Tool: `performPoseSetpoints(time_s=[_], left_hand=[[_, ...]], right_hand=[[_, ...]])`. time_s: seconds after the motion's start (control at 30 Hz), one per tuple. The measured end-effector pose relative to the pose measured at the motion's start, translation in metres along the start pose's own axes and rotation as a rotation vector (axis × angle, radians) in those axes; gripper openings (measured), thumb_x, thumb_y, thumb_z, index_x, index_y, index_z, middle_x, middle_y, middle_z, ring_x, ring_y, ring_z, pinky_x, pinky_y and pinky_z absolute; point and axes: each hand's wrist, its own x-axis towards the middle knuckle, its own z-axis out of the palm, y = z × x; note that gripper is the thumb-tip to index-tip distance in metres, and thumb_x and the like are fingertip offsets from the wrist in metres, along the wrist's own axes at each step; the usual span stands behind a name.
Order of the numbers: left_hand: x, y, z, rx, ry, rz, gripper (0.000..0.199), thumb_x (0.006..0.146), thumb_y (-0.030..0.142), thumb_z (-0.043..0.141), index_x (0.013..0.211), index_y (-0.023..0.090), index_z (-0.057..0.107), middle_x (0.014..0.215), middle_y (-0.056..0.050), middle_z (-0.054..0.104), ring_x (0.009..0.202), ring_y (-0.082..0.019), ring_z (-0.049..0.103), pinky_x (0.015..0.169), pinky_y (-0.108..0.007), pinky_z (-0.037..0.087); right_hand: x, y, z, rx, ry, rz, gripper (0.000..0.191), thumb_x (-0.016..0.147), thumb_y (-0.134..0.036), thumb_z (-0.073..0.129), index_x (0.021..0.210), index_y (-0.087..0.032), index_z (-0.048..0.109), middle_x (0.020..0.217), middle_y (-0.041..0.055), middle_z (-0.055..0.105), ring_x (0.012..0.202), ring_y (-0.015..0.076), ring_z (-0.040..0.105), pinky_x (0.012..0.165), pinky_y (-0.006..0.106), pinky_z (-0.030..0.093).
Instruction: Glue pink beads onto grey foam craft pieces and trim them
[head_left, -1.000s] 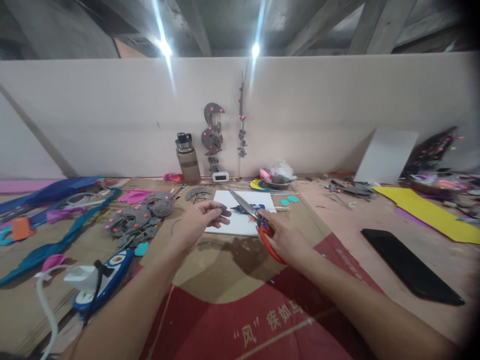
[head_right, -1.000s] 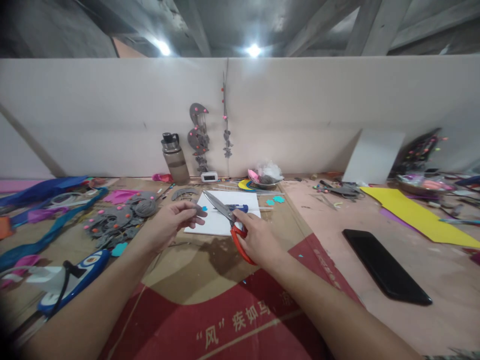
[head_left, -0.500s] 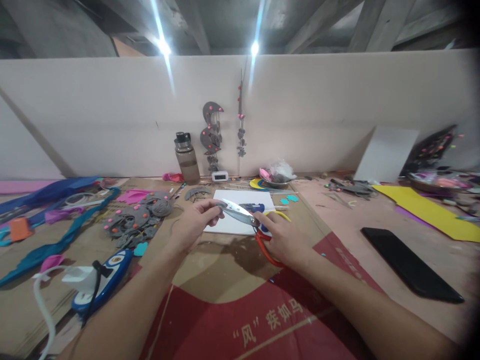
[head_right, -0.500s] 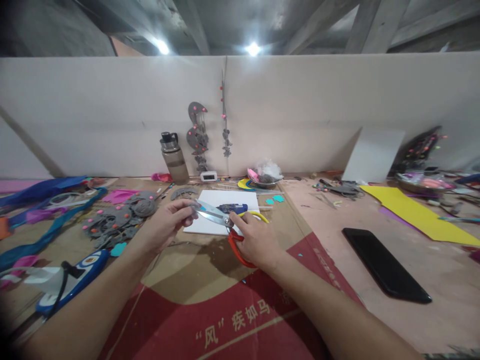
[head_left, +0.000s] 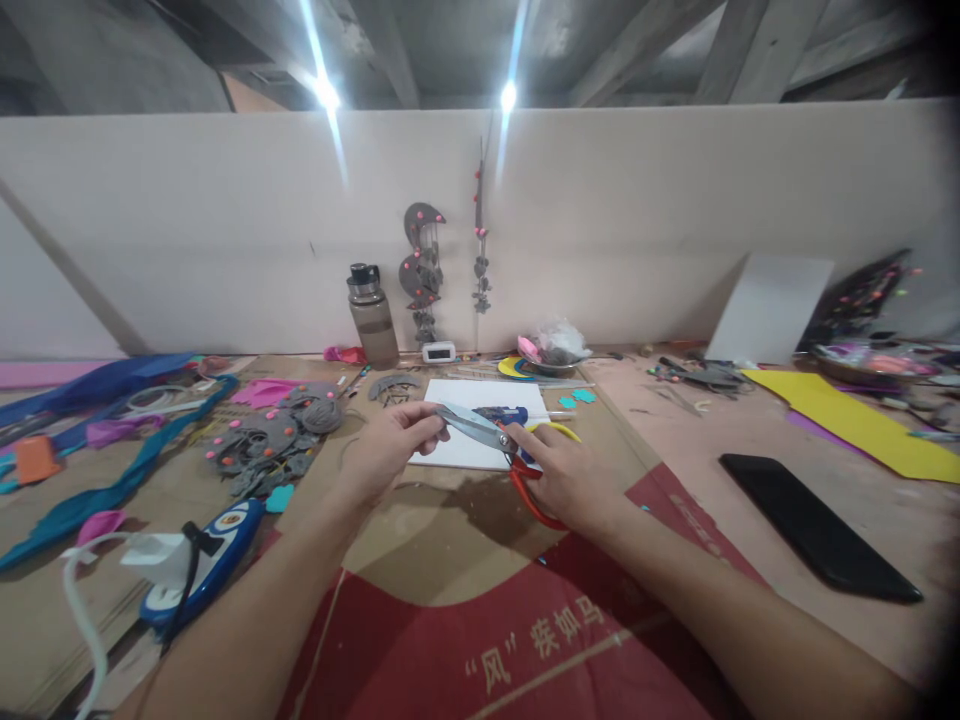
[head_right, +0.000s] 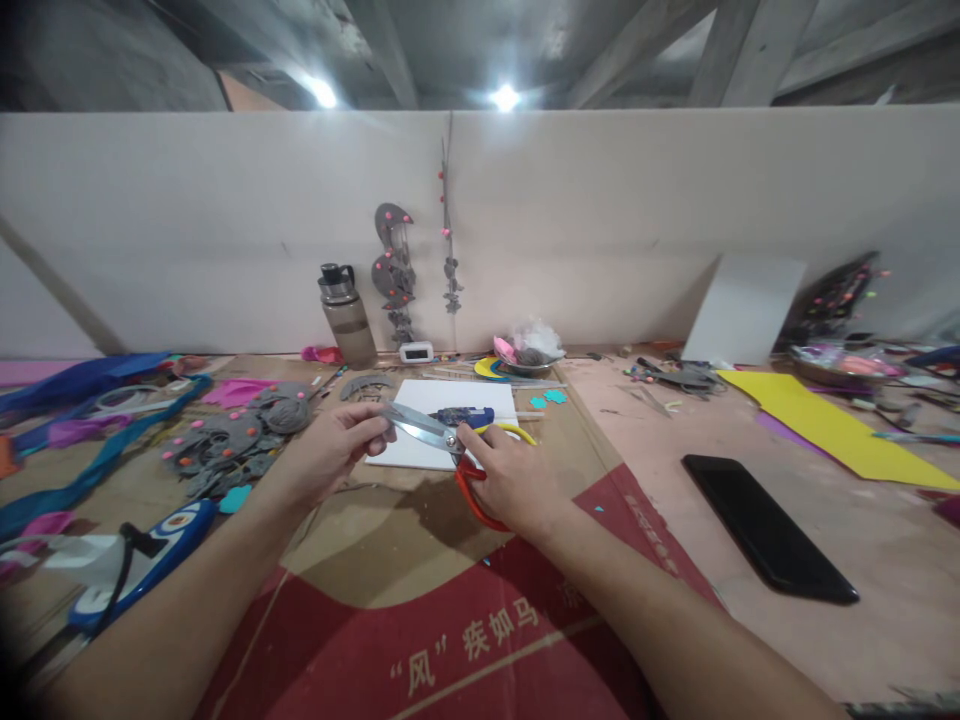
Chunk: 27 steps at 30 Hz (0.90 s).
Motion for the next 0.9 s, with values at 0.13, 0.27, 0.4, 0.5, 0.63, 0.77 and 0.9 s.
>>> performPoseSetpoints(time_s=[0.13,0.27,0.4,0.5,0.63,0.77,0.9], left_hand=[[0.0007,0.0000,0.0001,-0.017,-0.006,-0.025,0.014,0.073,0.025,0.058,0.075,0.012,0.061,0.067,-0.001,0.056,0.054,-0.007,0.041,0.054,-0.023,0.030],[0.0008,0.0008,0.0007,-0.055,-0.012,-0.052,0.017,0.073,0.027,0.060,0.078,0.011,0.061,0.067,-0.001,0.056,0.054,-0.006,0.041,0.055,-0.023,0.030],[0.0005,0.0018,0.0003,-0.065,-0.019,-0.066,0.020,0.073,0.028,0.061,0.081,0.010,0.061,0.066,-0.001,0.055,0.054,-0.006,0.040,0.055,-0.023,0.029],[0.0003,0.0019,-0.0004,-0.042,-0.019,-0.062,0.019,0.073,0.028,0.060,0.080,0.010,0.061,0.067,-0.001,0.055,0.054,-0.006,0.039,0.055,-0.023,0.029],[-0.0004,0.0019,-0.0009,-0.020,-0.023,-0.055,0.020,0.074,0.030,0.060,0.081,0.010,0.061,0.069,-0.002,0.056,0.055,-0.007,0.040,0.055,-0.023,0.030],[-0.0006,0.0019,-0.0017,0.017,-0.004,-0.037,0.022,0.076,0.031,0.058,0.087,0.012,0.061,0.072,-0.002,0.056,0.057,-0.008,0.041,0.056,-0.023,0.031],[-0.0001,0.0009,-0.0023,0.083,-0.011,-0.003,0.015,0.077,0.027,0.054,0.079,0.014,0.061,0.071,-0.001,0.056,0.058,-0.009,0.041,0.056,-0.023,0.031]], right_hand=[[-0.0009,0.0009,0.0005,-0.012,0.007,-0.008,0.046,0.082,-0.027,0.047,0.128,-0.022,0.047,0.101,0.0105,0.060,0.084,0.0202,0.056,0.071,0.029,0.042],[-0.0007,0.0017,0.0006,-0.013,0.002,-0.015,0.045,0.083,-0.027,0.046,0.128,-0.022,0.047,0.100,0.0106,0.060,0.084,0.0204,0.057,0.071,0.029,0.042],[-0.0005,0.0016,-0.0014,-0.023,-0.011,-0.013,0.045,0.084,-0.027,0.045,0.129,-0.023,0.046,0.100,0.0106,0.061,0.086,0.0206,0.057,0.072,0.029,0.042],[-0.0009,0.0013,-0.0027,-0.019,-0.017,-0.011,0.044,0.085,-0.028,0.043,0.129,-0.023,0.046,0.100,0.0103,0.061,0.084,0.0207,0.058,0.070,0.029,0.042],[-0.0007,0.0029,0.0011,0.052,0.000,0.000,0.042,0.084,-0.027,0.045,0.125,-0.022,0.049,0.099,0.0093,0.063,0.082,0.0205,0.059,0.070,0.030,0.042],[0.0017,0.0051,0.0056,0.243,0.081,0.059,0.039,0.082,-0.027,0.048,0.120,-0.022,0.051,0.098,0.0071,0.063,0.082,0.0183,0.058,0.072,0.028,0.043],[0.0026,0.0019,0.0007,0.264,0.069,0.055,0.041,0.082,-0.029,0.050,0.123,-0.023,0.049,0.100,0.0070,0.059,0.083,0.0174,0.056,0.072,0.027,0.043]])
